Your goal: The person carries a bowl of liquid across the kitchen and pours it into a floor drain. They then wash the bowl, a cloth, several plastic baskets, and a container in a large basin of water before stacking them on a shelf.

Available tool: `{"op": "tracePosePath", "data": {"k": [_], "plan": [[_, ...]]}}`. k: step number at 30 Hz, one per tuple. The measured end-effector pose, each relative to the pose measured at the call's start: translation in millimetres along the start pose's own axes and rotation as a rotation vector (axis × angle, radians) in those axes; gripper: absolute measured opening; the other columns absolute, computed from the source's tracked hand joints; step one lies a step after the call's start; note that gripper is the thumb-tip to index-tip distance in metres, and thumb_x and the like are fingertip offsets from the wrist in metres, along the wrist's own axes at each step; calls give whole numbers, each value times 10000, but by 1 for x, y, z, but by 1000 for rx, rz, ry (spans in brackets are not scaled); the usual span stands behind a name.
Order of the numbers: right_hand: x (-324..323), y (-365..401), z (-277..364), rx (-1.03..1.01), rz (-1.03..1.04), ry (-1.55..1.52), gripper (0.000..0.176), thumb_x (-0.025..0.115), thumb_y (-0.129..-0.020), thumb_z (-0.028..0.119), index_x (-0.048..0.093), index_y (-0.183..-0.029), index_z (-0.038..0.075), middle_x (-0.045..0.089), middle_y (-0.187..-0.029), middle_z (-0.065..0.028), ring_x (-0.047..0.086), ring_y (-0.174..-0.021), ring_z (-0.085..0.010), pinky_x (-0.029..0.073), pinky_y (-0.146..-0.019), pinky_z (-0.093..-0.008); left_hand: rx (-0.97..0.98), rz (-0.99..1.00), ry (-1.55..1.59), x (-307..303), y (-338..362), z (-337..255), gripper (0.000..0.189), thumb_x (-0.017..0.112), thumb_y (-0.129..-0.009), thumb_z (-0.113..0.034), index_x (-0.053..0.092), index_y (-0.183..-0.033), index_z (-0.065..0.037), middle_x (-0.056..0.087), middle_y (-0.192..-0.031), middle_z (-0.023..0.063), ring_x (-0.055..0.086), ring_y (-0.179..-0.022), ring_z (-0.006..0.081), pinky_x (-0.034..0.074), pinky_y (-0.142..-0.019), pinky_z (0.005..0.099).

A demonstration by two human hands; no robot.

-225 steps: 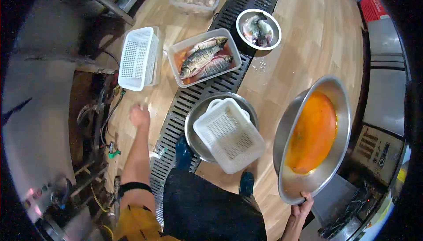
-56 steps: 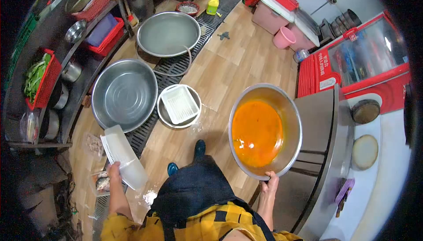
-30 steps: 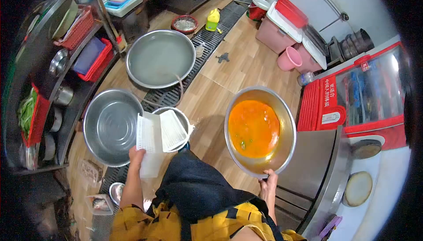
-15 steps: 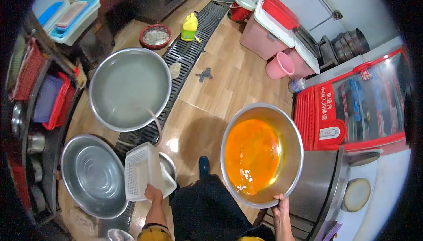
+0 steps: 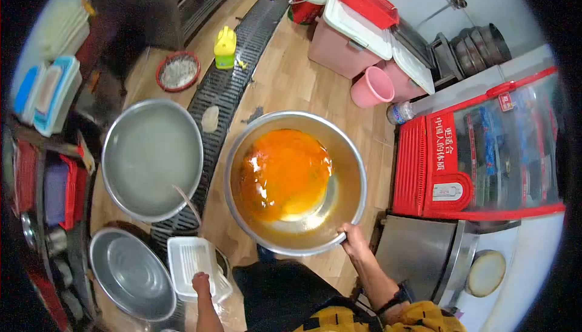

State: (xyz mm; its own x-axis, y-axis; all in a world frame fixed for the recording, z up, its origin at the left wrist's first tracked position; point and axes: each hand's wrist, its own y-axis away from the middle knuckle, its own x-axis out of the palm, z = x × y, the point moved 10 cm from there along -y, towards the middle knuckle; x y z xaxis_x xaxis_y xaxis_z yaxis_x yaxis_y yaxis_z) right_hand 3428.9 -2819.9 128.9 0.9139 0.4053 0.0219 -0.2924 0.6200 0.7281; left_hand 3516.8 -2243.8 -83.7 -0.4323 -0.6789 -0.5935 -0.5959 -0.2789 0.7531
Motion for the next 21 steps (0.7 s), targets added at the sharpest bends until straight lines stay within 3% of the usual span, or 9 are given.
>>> {"op": "tracePosePath", "data": {"k": [1, 3, 7, 9, 11, 13, 15, 18, 21], "plan": [[21, -6, 20, -22, 29, 6, 176, 485, -636, -62, 447, -794, 5, 424, -618, -18, 442, -479, -141, 385, -414, -289, -156, 97, 127, 7, -1, 5, 202, 569, -708, -202, 605, -853, -65, 606, -750, 108, 588, -638, 202, 475, -514, 323], [51, -14, 55, -54, -6, -26, 179, 490, -623, -70, 457, -785, -1, 420, -601, -20, 433, -474, -142, 385, -414, -305, -305, 235, 619, 1, 30, -28, 252, 560, -741, -217, 559, -954, -82, 574, -737, 62, 551, -575, 144, 437, -443, 254], [91, -53, 109, -78, 37, -54, 175, 501, -614, -73, 468, -766, 7, 418, -586, -23, 433, -471, -149, 388, -415, -313, -151, 132, 726, -45, 55, -159, 282, 542, -762, -197, 512, -1010, -67, 559, -758, 43, 542, -578, 150, 440, -452, 250], [108, -64, 140, -115, 8, -40, 172, 511, -602, -79, 465, -730, 26, 412, -574, -24, 442, -477, -159, 396, -426, -310, 55, 223, 740, -47, 53, -256, 287, 537, -778, -153, 508, -1046, -56, 573, -833, 59, 566, -649, 150, 443, -457, 243], [123, -87, 154, -119, 41, -89, 177, 514, -600, -75, 468, -738, 27, 434, -589, -31, 457, -483, -171, 412, -429, -324, 275, 459, 838, -24, 64, -379, 360, 560, -783, -137, 475, -1121, -50, 568, -936, 83, 582, -747, 166, 485, -501, 275], [137, -78, 183, -40, -50, -53, 284, 482, -589, -92, 473, -845, 30, 428, -608, -22, 450, -489, -160, 419, -442, -314, 325, 565, 833, 0, 86, -486, 399, 571, -778, -138, 450, -1146, -41, 559, -966, 89, 576, -790, 182, 498, -549, 293], [149, -98, 206, -111, -73, -140, 308, 476, -584, -99, 475, -872, 11, 437, -623, -38, 448, -484, -174, 416, -434, -326, 409, 737, 786, 24, 116, -579, 483, 595, -770, -140, 399, -1196, -22, 542, -1026, 102, 566, -876, 213, 525, -645, 329], [168, -122, 239, -120, -48, -86, 309, 471, -585, -103, 474, -878, -5, 452, -644, -55, 468, -503, -187, 438, -443, -344, 396, 869, 831, 50, 140, -666, 518, 606, -726, -104, 391, -1186, -3, 542, -1029, 99, 560, -894, 224, 513, -674, 332], [184, -154, 263, -44, -102, -166, 279, 476, -591, -96, 481, -854, -3, 463, -645, -61, 484, -512, -184, 444, -444, -333, 318, 953, 832, 84, 112, -714, 524, 599, -670, -54, 411, -1155, 11, 547, -1008, 99, 567, -874, 227, 503, -678, 329]]}}
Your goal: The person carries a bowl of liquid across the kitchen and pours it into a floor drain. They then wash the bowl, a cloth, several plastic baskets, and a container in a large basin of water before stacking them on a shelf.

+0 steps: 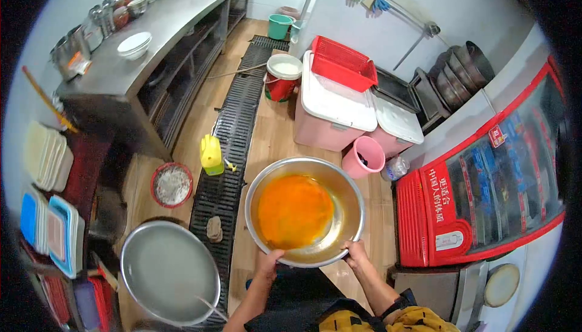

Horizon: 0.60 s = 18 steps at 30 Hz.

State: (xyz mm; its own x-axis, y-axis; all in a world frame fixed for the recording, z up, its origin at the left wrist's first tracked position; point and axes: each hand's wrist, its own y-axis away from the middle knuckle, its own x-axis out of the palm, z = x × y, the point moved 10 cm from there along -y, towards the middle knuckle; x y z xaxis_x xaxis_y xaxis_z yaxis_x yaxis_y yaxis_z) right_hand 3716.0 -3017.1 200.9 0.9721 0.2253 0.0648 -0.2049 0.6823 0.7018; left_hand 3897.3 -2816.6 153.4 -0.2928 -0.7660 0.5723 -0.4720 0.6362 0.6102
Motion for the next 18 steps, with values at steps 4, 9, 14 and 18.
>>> {"op": "tracePosePath", "data": {"k": [4, 9, 14, 18], "plan": [[36, -72, 36, -82, 41, 81, 261, 487, -601, -82, 496, -850, -4, 478, -649, -68, 496, -513, -184, 450, -450, -333, -135, -229, -14, -35, -100, 26, 491, 552, -610, 25, 459, -1092, 27, 571, -934, 102, 577, -841, 233, 489, -687, 313], [112, -137, 99, -120, 103, 132, 194, 553, -578, -68, 539, -767, -23, 525, -641, -58, 539, -543, -178, 450, -473, -306, 86, -262, -115, 45, -128, -107, 452, 521, -599, 64, 481, -1048, 30, 577, -923, 91, 580, -818, 233, 477, -715, 320], [197, -220, 144, -50, 223, 182, 186, 540, -570, -75, 538, -751, -32, 514, -638, -57, 532, -551, -188, 450, -492, -310, 105, -332, -53, 53, -217, -166, 427, 522, -593, 71, 497, -1019, 52, 575, -928, 104, 576, -831, 232, 470, -736, 321], [283, -273, 189, -51, 205, 166, 202, 520, -572, -83, 528, -769, -36, 509, -655, -60, 524, -558, -179, 437, -483, -312, 139, -419, 46, 52, -291, -228, 440, 528, -584, 76, 492, -1023, 71, 571, -949, 111, 563, -850, 242, 452, -752, 312]]}}
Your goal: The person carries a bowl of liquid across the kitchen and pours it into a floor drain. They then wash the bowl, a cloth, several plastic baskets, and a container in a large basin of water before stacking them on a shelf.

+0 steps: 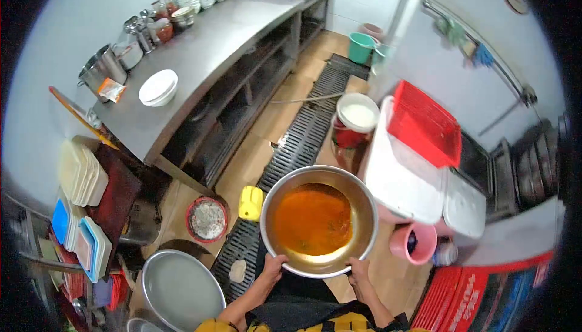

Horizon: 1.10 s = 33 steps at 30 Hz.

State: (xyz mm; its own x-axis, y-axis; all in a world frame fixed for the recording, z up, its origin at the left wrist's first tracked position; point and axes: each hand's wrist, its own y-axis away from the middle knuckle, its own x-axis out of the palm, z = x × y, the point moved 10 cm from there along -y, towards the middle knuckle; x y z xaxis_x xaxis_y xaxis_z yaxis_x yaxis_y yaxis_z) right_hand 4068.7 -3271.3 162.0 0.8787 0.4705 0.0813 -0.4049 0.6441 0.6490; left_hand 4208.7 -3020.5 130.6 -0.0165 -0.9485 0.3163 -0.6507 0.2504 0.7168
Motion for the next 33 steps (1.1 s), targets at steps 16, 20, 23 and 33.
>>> {"op": "tracePosePath", "data": {"k": [16, 20, 23, 33], "plan": [[219, -301, 131, 12, -16, -70, 432, 545, -569, -29, 510, -999, -52, 571, -860, -107, 544, -721, -207, 439, -606, -292, -117, 38, 14, 120, -348, -176, 517, 491, -585, 90, 433, -1093, 19, 530, -934, 110, 554, -860, 256, 502, -705, 364], [266, -376, 143, 34, -7, -34, 406, 531, -557, -70, 507, -961, -40, 554, -791, -106, 557, -669, -226, 473, -569, -339, -266, -3, -72, 136, -414, -204, 455, 493, -600, 81, 452, -1051, 36, 540, -909, 118, 565, -810, 255, 506, -693, 369], [302, -422, 160, 329, -98, 124, 349, 531, -567, -71, 514, -912, -24, 540, -731, -105, 548, -629, -231, 465, -525, -366, -234, -100, -29, 144, -484, -224, 443, 503, -602, 65, 464, -1042, 37, 536, -911, 109, 555, -815, 237, 491, -692, 347], [399, -587, 118, 291, -257, -230, 311, 563, -580, -16, 537, -887, -54, 566, -749, -135, 556, -576, -184, 424, -405, -302, -232, 49, -170, 154, -726, -244, 540, 488, -556, 62, 422, -1091, 44, 521, -932, 121, 520, -848, 255, 442, -750, 325]]}}
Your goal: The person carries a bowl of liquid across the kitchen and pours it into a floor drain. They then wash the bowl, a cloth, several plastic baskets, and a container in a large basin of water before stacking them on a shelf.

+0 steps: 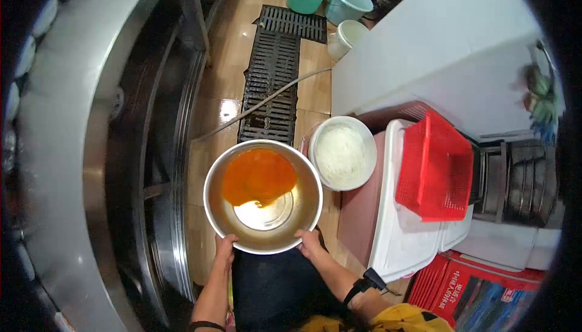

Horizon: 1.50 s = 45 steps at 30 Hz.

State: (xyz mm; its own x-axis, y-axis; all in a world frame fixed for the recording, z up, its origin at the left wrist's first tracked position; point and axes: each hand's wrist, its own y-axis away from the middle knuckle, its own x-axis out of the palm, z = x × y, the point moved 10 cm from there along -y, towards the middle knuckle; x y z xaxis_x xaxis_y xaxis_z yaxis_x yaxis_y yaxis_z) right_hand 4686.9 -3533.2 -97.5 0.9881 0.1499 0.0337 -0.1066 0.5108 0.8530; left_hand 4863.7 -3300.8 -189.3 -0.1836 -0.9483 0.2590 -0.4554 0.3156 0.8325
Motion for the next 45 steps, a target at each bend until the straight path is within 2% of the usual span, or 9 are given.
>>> {"op": "tracePosePath", "data": {"k": [5, 7, 13, 26, 38, 41, 43, 44, 45], "plan": [[53, -101, -26, 81, 66, -37, 289, 548, -600, -63, 523, -887, -83, 569, -783, -134, 570, -639, -261, 497, -530, -364, -107, -41, -52, -6, -110, -24, 489, 487, -575, 52, 435, -1061, 41, 531, -856, 116, 536, -754, 246, 454, -697, 336], [60, -140, -42, 197, -19, 61, 426, 499, -609, -80, 462, -1030, -23, 537, -888, -122, 572, -789, -289, 516, -706, -420, -149, -15, -108, -10, -159, -21, 454, 503, -577, 49, 437, -1026, 45, 526, -819, 120, 534, -738, 235, 456, -675, 343], [55, -260, -90, 264, -145, -24, 462, 523, -608, -89, 426, -1057, -46, 518, -945, -145, 556, -835, -326, 500, -743, -439, -174, -104, -376, 24, -242, -48, 505, 521, -572, 51, 381, -1056, 18, 507, -900, 118, 522, -798, 239, 457, -679, 351], [96, -306, -7, 254, -148, -7, 380, 524, -650, -44, 444, -1019, -88, 532, -911, -203, 582, -761, -336, 523, -654, -450, -392, -147, -165, 81, -295, -39, 459, 481, -587, 28, 430, -1040, -27, 524, -799, 95, 535, -593, 226, 431, -384, 323], [145, -297, 59, 388, -91, 290, 430, 537, -715, 115, 416, -1116, 22, 554, -958, -198, 607, -734, -350, 545, -512, -450, -452, -219, -214, 126, -304, -90, 284, 434, -596, 42, 454, -879, 36, 490, -859, 191, 537, -651, 348, 541, -491, 491], [125, -330, 50, 309, -84, 405, 447, 545, -729, 181, 414, -1123, 18, 550, -994, -190, 609, -732, -322, 535, -503, -410, -525, -241, -194, 115, -323, -80, 180, 416, -625, 37, 452, -799, 15, 491, -884, 221, 543, -720, 389, 536, -554, 538], [130, -364, 81, -230, 6, 661, 495, 549, -733, 183, 378, -1142, -39, 527, -1056, -195, 574, -846, -342, 510, -654, -424, -643, -252, -135, 157, -291, -115, 150, 417, -648, 13, 457, -792, -1, 492, -922, 234, 537, -799, 412, 526, -587, 550], [138, -366, 88, -229, 6, 662, 495, 549, -733, 183, 378, -1142, -39, 527, -1056, -195, 574, -846, -342, 510, -654, -424, -572, -264, -149, 164, -289, -130, 149, 421, -654, -2, 464, -797, -8, 489, -942, 240, 528, -836, 412, 522, -608, 552], [155, -357, 124, -475, -75, 820, 523, 548, -735, 187, 353, -1158, -52, 505, -1095, -196, 537, -907, -365, 463, -745, -428, -501, -274, -162, 168, -292, -141, 149, 426, -659, -18, 471, -801, -15, 486, -963, 246, 518, -873, 413, 518, -628, 555]]}}
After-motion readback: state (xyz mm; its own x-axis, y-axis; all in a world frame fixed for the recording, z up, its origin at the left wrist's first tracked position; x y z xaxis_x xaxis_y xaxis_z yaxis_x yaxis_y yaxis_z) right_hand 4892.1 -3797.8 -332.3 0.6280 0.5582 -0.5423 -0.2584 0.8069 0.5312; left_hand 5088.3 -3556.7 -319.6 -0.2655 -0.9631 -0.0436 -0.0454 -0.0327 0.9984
